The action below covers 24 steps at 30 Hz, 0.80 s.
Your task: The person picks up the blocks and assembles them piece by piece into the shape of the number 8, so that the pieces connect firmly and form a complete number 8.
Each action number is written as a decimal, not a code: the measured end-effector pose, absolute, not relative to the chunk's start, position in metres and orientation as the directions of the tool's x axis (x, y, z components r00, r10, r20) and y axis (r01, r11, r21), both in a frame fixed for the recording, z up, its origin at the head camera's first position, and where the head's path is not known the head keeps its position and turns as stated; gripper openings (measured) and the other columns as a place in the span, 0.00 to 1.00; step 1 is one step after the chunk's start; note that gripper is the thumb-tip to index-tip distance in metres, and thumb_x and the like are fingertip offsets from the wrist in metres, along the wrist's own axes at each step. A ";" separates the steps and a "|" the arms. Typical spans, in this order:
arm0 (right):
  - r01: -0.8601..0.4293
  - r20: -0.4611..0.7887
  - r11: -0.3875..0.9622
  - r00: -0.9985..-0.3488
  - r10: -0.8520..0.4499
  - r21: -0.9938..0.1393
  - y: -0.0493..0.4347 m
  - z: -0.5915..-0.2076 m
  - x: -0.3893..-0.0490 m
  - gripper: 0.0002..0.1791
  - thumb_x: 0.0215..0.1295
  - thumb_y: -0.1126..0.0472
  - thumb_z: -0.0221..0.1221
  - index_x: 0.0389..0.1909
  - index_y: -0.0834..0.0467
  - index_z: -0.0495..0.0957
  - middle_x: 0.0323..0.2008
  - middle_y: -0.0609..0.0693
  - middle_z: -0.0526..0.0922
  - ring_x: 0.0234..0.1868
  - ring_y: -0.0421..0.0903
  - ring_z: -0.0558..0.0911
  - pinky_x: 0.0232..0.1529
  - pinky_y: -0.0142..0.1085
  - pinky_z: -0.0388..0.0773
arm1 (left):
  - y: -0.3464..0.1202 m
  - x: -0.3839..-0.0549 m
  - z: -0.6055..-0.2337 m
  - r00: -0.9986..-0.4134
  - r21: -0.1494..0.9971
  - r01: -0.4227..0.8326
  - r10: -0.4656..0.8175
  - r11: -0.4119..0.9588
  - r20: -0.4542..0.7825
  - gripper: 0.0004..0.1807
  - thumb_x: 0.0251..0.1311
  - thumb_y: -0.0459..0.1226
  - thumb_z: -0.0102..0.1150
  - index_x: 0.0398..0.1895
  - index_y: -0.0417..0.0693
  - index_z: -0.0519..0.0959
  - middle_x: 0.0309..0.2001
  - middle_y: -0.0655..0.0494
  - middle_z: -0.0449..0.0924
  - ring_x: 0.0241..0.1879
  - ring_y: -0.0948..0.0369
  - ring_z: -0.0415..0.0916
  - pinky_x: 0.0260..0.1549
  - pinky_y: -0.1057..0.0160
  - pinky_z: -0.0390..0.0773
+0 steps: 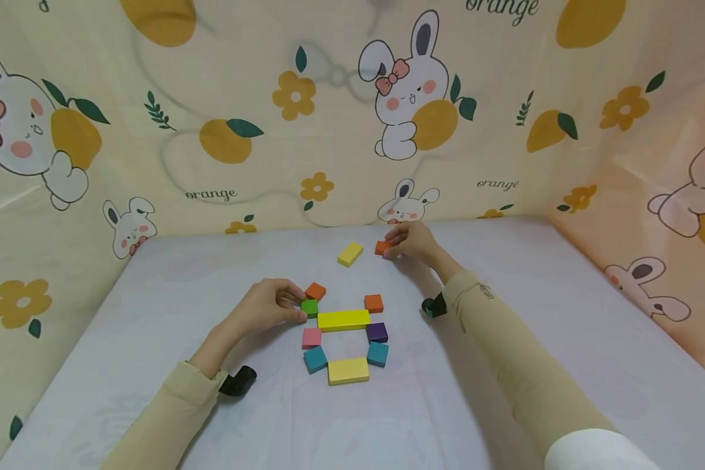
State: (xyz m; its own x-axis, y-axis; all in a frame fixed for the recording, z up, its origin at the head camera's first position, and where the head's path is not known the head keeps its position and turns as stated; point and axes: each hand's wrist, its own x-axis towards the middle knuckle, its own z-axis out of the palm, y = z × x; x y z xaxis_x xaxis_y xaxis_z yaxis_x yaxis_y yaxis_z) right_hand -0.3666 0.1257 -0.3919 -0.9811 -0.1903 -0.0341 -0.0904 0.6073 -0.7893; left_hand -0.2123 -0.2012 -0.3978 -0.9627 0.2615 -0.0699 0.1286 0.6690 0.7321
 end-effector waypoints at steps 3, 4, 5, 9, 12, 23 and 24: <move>-0.109 -0.019 0.622 -0.981 -0.195 -0.776 0.125 -0.391 -0.365 0.20 0.52 0.65 0.74 0.46 0.62 0.82 0.41 0.55 0.84 0.43 0.50 0.79 0.47 0.37 0.75 | -0.201 -0.212 -0.398 -0.962 0.735 0.129 0.264 0.665 -0.070 0.18 0.51 0.40 0.76 0.45 0.50 0.83 0.42 0.59 0.82 0.38 0.58 0.77 0.45 0.56 0.79; -0.123 -0.008 0.629 -0.979 -0.202 -0.767 0.125 -0.391 -0.364 0.20 0.52 0.65 0.74 0.46 0.62 0.82 0.41 0.55 0.84 0.43 0.50 0.79 0.47 0.38 0.75 | -0.201 -0.212 -0.397 -0.962 0.738 0.130 0.266 0.663 -0.069 0.18 0.51 0.40 0.76 0.45 0.50 0.82 0.42 0.58 0.82 0.38 0.58 0.77 0.45 0.56 0.79; -0.140 0.005 0.637 -0.978 -0.209 -0.758 0.125 -0.390 -0.363 0.20 0.52 0.66 0.74 0.46 0.62 0.82 0.41 0.56 0.84 0.43 0.51 0.79 0.48 0.39 0.75 | -0.201 -0.212 -0.397 -0.961 0.739 0.131 0.267 0.661 -0.068 0.18 0.51 0.40 0.76 0.45 0.50 0.83 0.42 0.58 0.82 0.39 0.58 0.77 0.45 0.56 0.79; -0.211 0.059 0.669 -0.968 -0.243 -0.713 0.120 -0.388 -0.361 0.19 0.51 0.66 0.75 0.44 0.63 0.82 0.41 0.56 0.84 0.43 0.51 0.80 0.47 0.39 0.77 | -0.200 -0.212 -0.397 -0.961 0.738 0.134 0.268 0.662 -0.067 0.18 0.51 0.41 0.76 0.45 0.50 0.83 0.42 0.58 0.82 0.40 0.58 0.77 0.45 0.56 0.79; -0.242 0.067 0.656 -0.958 -0.280 -0.715 0.115 -0.384 -0.358 0.19 0.51 0.65 0.75 0.44 0.62 0.83 0.41 0.54 0.84 0.43 0.49 0.81 0.47 0.39 0.77 | -0.200 -0.212 -0.398 -0.961 0.734 0.133 0.268 0.666 -0.068 0.18 0.51 0.41 0.76 0.45 0.50 0.83 0.42 0.59 0.82 0.40 0.58 0.77 0.45 0.56 0.79; -0.349 -0.047 0.520 -0.796 -0.604 -0.780 0.101 -0.366 -0.332 0.18 0.52 0.68 0.74 0.45 0.60 0.84 0.40 0.49 0.85 0.42 0.48 0.82 0.47 0.37 0.80 | -0.201 -0.212 -0.396 -0.960 0.741 0.134 0.272 0.658 -0.068 0.18 0.51 0.40 0.76 0.45 0.49 0.82 0.42 0.58 0.82 0.38 0.58 0.77 0.45 0.57 0.79; -0.358 -0.057 0.524 -0.783 -0.619 -0.773 0.101 -0.366 -0.330 0.18 0.52 0.67 0.74 0.45 0.59 0.84 0.39 0.49 0.85 0.41 0.48 0.82 0.47 0.37 0.80 | -0.201 -0.212 -0.396 -0.960 0.742 0.135 0.273 0.657 -0.067 0.18 0.51 0.40 0.76 0.45 0.49 0.82 0.42 0.58 0.82 0.38 0.58 0.77 0.45 0.57 0.79</move>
